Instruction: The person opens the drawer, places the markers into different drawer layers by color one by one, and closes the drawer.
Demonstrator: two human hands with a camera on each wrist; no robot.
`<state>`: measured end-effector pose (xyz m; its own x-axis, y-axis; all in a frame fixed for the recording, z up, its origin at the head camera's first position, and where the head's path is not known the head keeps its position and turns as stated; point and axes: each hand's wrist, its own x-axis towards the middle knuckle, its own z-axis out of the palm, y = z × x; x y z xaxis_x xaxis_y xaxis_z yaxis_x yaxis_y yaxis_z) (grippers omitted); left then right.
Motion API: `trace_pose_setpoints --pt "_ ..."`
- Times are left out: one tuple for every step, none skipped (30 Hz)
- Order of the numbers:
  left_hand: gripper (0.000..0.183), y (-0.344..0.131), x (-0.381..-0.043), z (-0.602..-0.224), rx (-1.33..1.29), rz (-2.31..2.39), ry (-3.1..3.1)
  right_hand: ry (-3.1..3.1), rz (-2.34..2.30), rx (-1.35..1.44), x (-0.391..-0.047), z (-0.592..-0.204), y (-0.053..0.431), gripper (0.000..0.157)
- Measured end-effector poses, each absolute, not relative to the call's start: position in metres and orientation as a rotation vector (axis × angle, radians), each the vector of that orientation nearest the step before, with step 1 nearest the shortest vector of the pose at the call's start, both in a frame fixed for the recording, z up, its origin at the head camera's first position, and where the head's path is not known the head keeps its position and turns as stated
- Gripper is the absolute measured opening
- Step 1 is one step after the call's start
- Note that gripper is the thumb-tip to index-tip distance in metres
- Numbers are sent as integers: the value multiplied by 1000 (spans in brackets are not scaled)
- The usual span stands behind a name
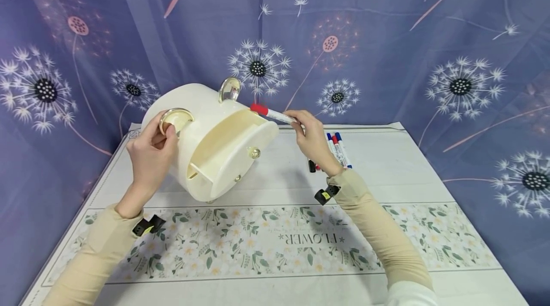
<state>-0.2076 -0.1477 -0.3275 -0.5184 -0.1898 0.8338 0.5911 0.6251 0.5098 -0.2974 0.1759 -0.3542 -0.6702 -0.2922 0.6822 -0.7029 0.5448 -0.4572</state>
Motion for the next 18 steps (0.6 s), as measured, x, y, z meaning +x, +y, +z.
trace_pose_setpoints --pt "33 -148 -208 -328 -317 -1011 -1878 -2253 986 807 -297 -353 175 31" --pt "33 -148 -207 -327 -316 -1011 -1880 -2260 970 816 -298 -352 175 32" --pt "33 -148 -207 -327 -316 -1007 -1882 -2266 954 826 -298 -351 175 33" --pt "33 -148 -208 -327 -314 -1012 -1881 -2268 935 841 -299 -350 174 34" --pt "33 -147 -208 -327 -312 -1017 -1879 -2271 923 858 -299 -348 174 35" --pt "33 -147 -208 -327 -309 -1019 -1876 -2270 906 877 -299 -347 173 37" --pt "32 -147 -208 -327 -307 -1022 -1874 -2266 887 900 -300 -344 173 38" --pt "32 -147 -208 -327 -308 -1025 -1870 -2255 866 925 -300 -342 172 40" --pt "32 -147 -208 -327 -308 -1032 -1866 -2247 846 951 -300 -340 171 42" --pt "32 -147 -208 -327 -309 -1033 -1864 -2239 824 981 -300 -338 171 44" --pt "32 -147 -208 -327 -311 -1029 -1866 -2232 798 1009 -300 -336 170 46" --pt "32 -147 -209 -327 -312 -1026 -1867 -2223 765 1036 -300 -334 169 48" --pt "32 -147 -208 -327 -315 -1024 -1867 -2216 729 1063 -300 -333 168 50" --pt "33 -147 -208 -327 -317 -1022 -1868 -2208 698 1085 -300 -332 168 53" --pt "33 -147 -208 -328 -319 -1017 -1870 -2204 669 1107 -300 -331 167 54" --pt "33 -147 -208 -328 -321 -1010 -1872 -2199 639 1129 -301 -331 166 55" --pt "33 -147 -208 -328 -320 -1009 -1871 -2192 612 1149 -301 -330 164 54" --pt "33 -147 -208 -328 -321 -1003 -1873 -2185 590 1168 -301 -330 163 54"
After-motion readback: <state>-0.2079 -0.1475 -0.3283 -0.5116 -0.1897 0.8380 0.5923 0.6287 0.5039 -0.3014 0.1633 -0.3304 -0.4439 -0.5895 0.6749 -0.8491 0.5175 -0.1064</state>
